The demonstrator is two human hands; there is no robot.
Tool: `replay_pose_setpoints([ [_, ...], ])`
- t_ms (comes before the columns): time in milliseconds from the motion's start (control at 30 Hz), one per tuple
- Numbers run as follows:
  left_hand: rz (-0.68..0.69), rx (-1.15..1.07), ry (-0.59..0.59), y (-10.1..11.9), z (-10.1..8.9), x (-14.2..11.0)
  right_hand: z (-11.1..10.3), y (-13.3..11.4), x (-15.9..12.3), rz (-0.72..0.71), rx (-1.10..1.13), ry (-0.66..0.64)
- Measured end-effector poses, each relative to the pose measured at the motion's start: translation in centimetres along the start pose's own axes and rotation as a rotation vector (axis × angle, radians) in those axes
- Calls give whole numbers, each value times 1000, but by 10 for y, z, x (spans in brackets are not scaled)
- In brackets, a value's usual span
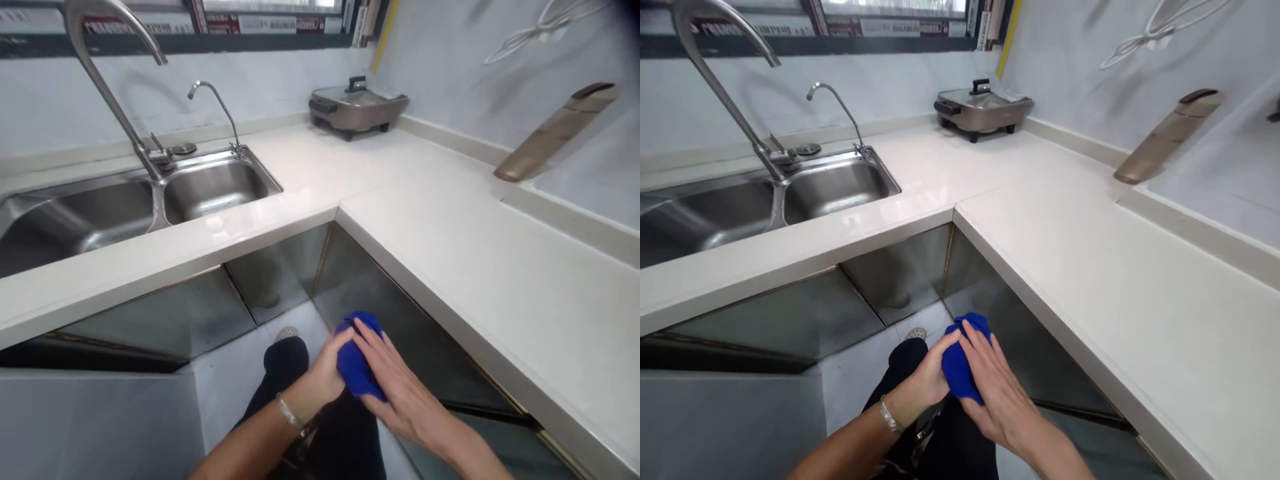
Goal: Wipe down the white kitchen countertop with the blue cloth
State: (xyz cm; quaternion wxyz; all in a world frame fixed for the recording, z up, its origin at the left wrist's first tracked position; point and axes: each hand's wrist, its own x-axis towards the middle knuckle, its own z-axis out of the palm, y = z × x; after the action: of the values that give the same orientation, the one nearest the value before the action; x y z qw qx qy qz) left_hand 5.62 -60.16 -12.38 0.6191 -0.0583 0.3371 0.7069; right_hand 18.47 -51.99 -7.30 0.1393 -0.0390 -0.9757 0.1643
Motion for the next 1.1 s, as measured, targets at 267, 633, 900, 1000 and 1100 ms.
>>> replay_pose_setpoints([
  [267, 368, 336, 174, 136, 13, -56, -109, 48, -32, 45, -212, 279],
  [633, 909, 2357, 387, 306, 26, -3, -112, 153, -22, -12, -522, 282],
  [900, 834, 2496, 108, 322, 31, 27, -83, 164, -26, 223, -376, 316],
  [1000, 838, 2495, 44, 319, 47, 58, -85, 163, -28, 231, -351, 321],
  [1100, 853, 2482, -7, 312, 71, 95, -87, 161, -28, 221, -316, 329],
])
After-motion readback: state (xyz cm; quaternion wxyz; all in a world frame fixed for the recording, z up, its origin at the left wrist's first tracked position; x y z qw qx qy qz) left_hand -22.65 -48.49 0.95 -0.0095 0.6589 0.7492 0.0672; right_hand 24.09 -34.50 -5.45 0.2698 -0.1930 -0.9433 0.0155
